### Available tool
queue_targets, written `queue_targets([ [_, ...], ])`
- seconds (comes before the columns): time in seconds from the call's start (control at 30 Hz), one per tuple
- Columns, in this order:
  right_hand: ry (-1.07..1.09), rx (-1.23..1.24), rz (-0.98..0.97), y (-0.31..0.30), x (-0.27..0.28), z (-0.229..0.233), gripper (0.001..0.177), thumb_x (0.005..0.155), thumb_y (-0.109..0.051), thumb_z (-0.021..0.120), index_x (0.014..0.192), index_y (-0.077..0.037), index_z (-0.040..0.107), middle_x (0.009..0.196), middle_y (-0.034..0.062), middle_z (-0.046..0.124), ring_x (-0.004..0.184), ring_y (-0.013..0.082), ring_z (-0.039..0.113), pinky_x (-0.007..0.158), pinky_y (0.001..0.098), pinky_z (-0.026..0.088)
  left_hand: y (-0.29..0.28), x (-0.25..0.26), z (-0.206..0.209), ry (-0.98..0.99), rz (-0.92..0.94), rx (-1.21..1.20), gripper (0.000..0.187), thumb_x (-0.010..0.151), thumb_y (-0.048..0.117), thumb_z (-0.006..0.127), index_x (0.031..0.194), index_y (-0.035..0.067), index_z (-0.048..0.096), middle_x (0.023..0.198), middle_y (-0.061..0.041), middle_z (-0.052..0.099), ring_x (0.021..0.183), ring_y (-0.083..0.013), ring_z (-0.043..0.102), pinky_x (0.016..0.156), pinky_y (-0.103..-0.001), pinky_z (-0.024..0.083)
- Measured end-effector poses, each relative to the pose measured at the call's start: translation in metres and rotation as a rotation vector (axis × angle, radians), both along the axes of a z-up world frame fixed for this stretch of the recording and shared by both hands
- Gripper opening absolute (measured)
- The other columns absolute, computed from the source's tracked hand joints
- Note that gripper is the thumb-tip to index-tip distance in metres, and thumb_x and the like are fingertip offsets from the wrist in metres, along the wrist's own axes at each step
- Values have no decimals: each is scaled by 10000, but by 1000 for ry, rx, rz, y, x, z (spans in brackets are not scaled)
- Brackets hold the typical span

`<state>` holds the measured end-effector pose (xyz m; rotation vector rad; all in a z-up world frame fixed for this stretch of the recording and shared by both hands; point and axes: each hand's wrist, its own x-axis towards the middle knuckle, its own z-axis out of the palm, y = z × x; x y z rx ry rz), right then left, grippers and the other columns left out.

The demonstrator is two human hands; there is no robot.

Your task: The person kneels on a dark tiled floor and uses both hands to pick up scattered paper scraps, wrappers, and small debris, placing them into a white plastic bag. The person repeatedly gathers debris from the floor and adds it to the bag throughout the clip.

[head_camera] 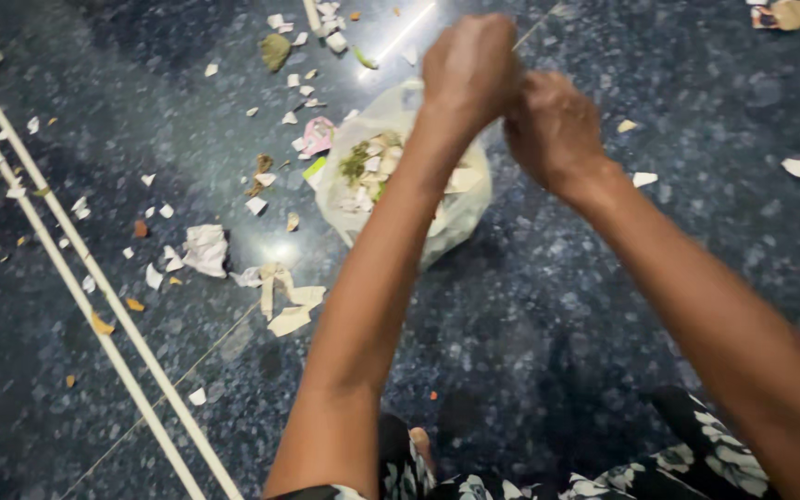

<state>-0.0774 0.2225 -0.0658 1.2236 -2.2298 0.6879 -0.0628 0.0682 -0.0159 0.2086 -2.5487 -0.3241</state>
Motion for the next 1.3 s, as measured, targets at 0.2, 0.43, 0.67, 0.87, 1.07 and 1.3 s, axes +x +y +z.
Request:
queue_targets([
  [0.2,-139,115,-175,104,-71,-48,98,921,-132,676,971,-55,712,1014,183,711,1004,416,662,847,532,531,110,-52,-64,56,-226,112,124,727,195,693,750,85,744,827,-215,738,790,-436,724,686,-551,579],
  [0.43,-151,372,-224,210,-133,-149,362,924,-112,631,1265,-154,743,1322,152,688,1187,389,650,1005,485,536,186,-63,-167,-543,-256,-121,229,855,220,649,1047,149,752,1198,-144,711,1158,-370,661,929,-581,522],
  [0.67,-206,515,-204,202,-183,-214,486,909,-177,686,1395,-186,681,1575,146,527,1343,407,538,1042,533,487,214,-75,-232,-593,-293,-156,541,878,362,654,1406,303,552,1590,-117,352,1481,-420,304,1170,-709,218],
  [0.87,-203,551,-61,156,-209,-232,697,680,-197,751,1374,-197,682,1608,132,482,1378,375,510,1051,495,489,213,-85,-244,-710,-357,-103,723,838,545,667,1483,280,475,1639,-73,311,1548,-381,185,1213,-694,160],
  [1.07,-137,401,-90,169,-203,-243,288,996,-147,680,1281,-144,719,1437,66,625,1361,326,571,1064,448,535,206,-96,-260,-710,-327,-146,710,882,532,634,1451,123,522,1604,-76,370,1544,-334,221,1219,-657,192],
  [1.3,-183,433,-215,203,-163,-244,108,990,-112,670,1063,-140,745,1156,89,703,1146,321,669,945,459,572,177,-60,-297,-327,-375,-124,266,941,166,569,1188,136,664,1300,-77,615,1212,-300,591,981,-482,511],
])
